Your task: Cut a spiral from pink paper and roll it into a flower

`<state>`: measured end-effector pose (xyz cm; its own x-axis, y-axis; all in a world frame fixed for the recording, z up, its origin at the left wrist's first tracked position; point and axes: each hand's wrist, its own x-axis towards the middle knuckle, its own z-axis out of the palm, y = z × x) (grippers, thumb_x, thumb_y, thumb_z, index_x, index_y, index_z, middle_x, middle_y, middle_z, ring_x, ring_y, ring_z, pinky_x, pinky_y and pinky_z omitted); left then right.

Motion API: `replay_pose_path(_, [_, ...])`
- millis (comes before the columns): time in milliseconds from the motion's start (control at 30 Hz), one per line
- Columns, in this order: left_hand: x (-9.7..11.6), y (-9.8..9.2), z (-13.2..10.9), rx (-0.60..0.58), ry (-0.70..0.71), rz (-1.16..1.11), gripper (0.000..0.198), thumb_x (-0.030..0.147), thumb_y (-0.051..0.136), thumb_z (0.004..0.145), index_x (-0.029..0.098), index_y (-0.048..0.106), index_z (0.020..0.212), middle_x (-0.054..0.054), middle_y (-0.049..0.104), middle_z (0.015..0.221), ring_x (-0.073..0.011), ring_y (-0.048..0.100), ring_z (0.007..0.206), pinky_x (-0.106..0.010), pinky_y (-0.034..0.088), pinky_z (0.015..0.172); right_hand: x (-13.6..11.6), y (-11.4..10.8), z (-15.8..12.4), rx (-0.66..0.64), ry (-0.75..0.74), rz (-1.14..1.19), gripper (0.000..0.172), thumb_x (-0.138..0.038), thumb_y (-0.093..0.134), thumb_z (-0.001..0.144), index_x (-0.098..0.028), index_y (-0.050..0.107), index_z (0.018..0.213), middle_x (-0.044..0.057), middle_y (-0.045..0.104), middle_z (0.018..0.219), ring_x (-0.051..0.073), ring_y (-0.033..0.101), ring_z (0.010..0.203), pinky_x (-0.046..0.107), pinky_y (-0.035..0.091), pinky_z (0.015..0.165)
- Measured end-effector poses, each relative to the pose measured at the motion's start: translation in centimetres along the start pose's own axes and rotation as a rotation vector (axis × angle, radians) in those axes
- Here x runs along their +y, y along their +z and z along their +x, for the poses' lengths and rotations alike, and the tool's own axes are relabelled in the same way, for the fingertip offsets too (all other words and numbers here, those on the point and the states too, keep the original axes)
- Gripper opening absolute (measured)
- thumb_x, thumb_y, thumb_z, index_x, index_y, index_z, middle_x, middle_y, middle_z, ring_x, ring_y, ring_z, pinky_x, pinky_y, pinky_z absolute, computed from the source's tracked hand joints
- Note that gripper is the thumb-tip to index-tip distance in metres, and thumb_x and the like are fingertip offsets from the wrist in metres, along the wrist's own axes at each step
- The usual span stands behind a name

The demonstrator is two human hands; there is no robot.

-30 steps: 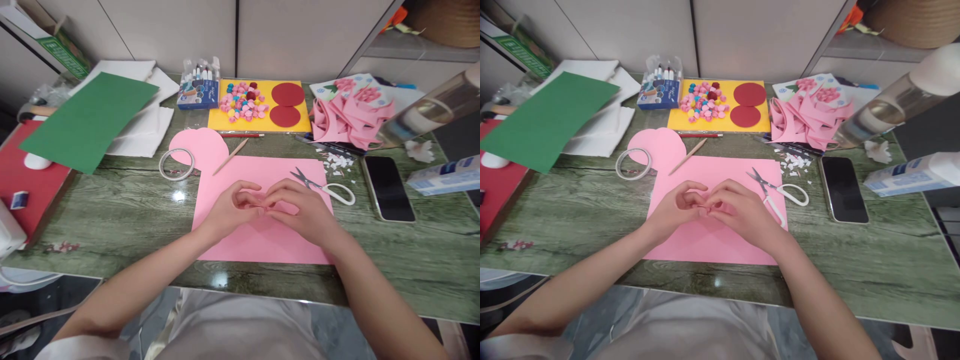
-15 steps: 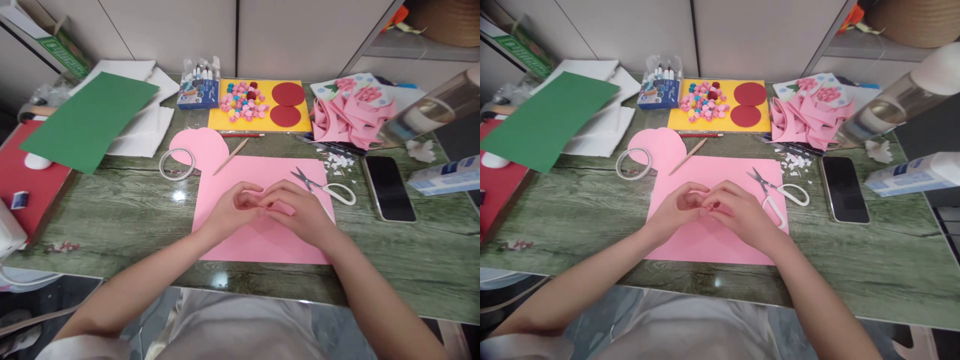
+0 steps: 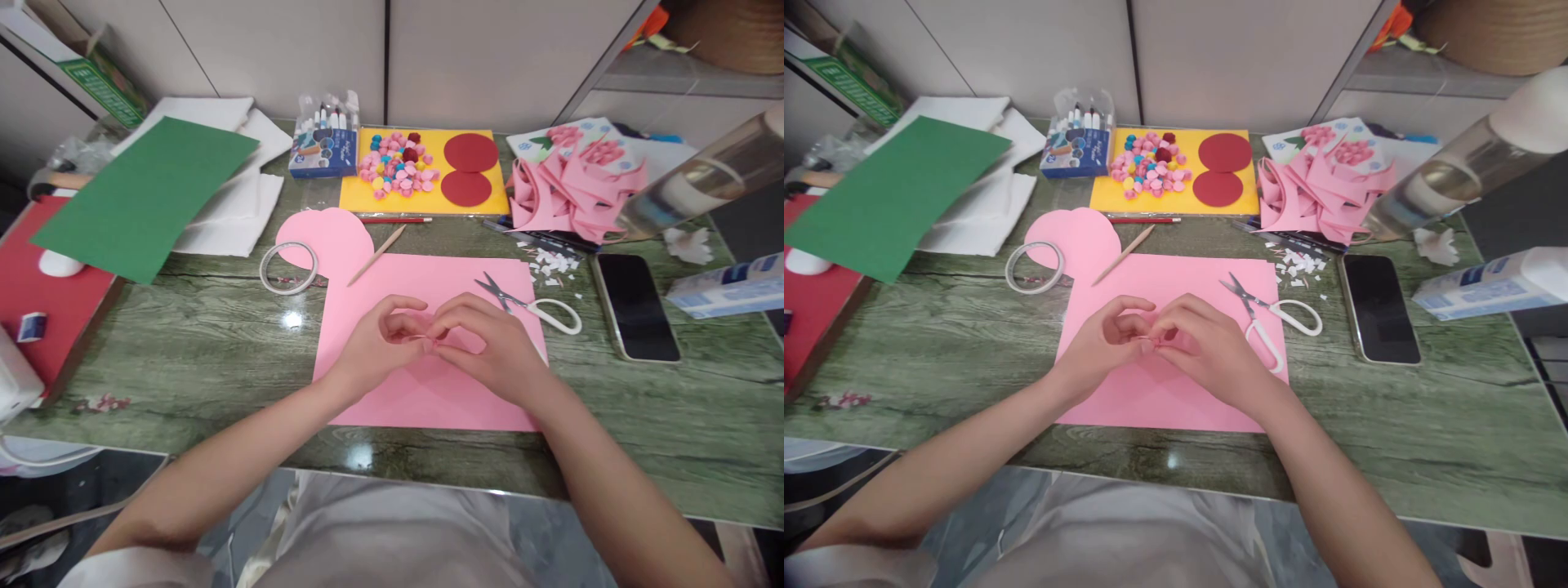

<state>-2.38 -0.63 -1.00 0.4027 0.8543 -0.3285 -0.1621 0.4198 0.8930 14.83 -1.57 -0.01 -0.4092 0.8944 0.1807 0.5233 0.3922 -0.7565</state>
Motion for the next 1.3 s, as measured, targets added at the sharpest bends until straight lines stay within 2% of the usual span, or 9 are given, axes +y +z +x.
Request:
replay_pose_path(267, [-0.2, -0.3, 0.2, -0.064, -0.019, 0.107, 0.041, 0.015, 0.067, 0.062, 0.018, 0.05, 0.099, 0.003, 0.06, 0.07, -0.0104, 0.056, 0.069, -0.027, 0.041, 0.07, 0.4, -0.5, -0.1, -0.113, -0.091, 0.045, 0.022, -0.015, 0.056, 0.083, -0.026, 0.065, 0.099, 0.004, 0.06, 0.101, 0.015, 0.059, 0.093, 0.029, 0.05, 0.079])
replay_pose_path(500, [0.1, -0.1, 0.1, -0.025, 0.001, 0.107, 0.037, 0.015, 0.067, 0.064, 0.016, 0.052, 0.098, 0.002, 0.059, 0.072, -0.0107, 0.056, 0.073, -0.027, 0.041, 0.074, 0.3, 0.0, 0.0, -0.076, -0.039, 0.003, 0.013, -0.015, 0.059, 0.08, -0.023, 0.063, 0.09, 0.004, 0.06, 0.095, 0.016, 0.059, 0.089, 0.028, 0.049, 0.078])
replay_pose_path(600, [-0.1, -0.1, -0.1, -0.043, 0.012, 0.068, 0.037, 0.017, 0.068, 0.066, 0.016, 0.051, 0.099, 0.001, 0.06, 0.074, -0.0114, 0.057, 0.076, -0.027, 0.042, 0.076, 0.3, 0.2, -0.1, -0.057, -0.024, 0.001, 0.008, -0.016, 0.06, 0.08, -0.023, 0.059, 0.084, 0.002, 0.059, 0.091, 0.016, 0.058, 0.087, 0.028, 0.047, 0.076])
replay_pose_path(833, [-0.5, 0.0, -0.2, -0.041, 0.011, 0.054, 0.036, 0.018, 0.068, 0.068, 0.017, 0.051, 0.1, 0.001, 0.06, 0.073, -0.0116, 0.057, 0.077, -0.028, 0.042, 0.078, 0.3, 0.7, -0.2, -0.03, 0.003, 0.003, 0.014, -0.014, 0.061, 0.077, -0.022, 0.05, 0.078, 0.0, 0.058, 0.086, 0.015, 0.056, 0.081, 0.028, 0.045, 0.072])
replay_pose_path(967, [-0.3, 0.0, -0.1, -0.014, 0.004, 0.065, 0.039, 0.016, 0.069, 0.065, 0.018, 0.051, 0.1, 0.002, 0.06, 0.07, -0.0127, 0.059, 0.078, -0.029, 0.042, 0.079, 0.1, 0.2, -0.2, -0.049, -0.017, 0.006, 0.008, -0.018, 0.062, 0.079, -0.023, 0.057, 0.083, 0.002, 0.06, 0.09, 0.015, 0.058, 0.084, 0.029, 0.048, 0.074])
replay_pose_path(1067, [-0.1, -0.2, 0.1, -0.011, -0.007, 0.08, 0.04, 0.015, 0.068, 0.063, 0.018, 0.051, 0.1, 0.003, 0.061, 0.068, -0.0117, 0.058, 0.072, -0.029, 0.042, 0.075, 0.2, -0.4, -0.1, -0.069, -0.035, 0.011, 0.012, -0.019, 0.06, 0.081, -0.025, 0.063, 0.091, 0.003, 0.062, 0.094, 0.015, 0.06, 0.087, 0.029, 0.049, 0.076])
replay_pose_path(1300, [-0.4, -0.5, 0.2, -0.102, -0.016, 0.121, 0.039, 0.014, 0.066, 0.063, 0.018, 0.051, 0.098, 0.002, 0.06, 0.072, -0.0109, 0.056, 0.072, -0.026, 0.041, 0.071, 0.5, -0.5, -0.1, -0.159, -0.095, 0.068, 0.022, -0.015, 0.055, 0.084, -0.026, 0.065, 0.1, 0.004, 0.061, 0.101, 0.015, 0.06, 0.093, 0.027, 0.05, 0.079])
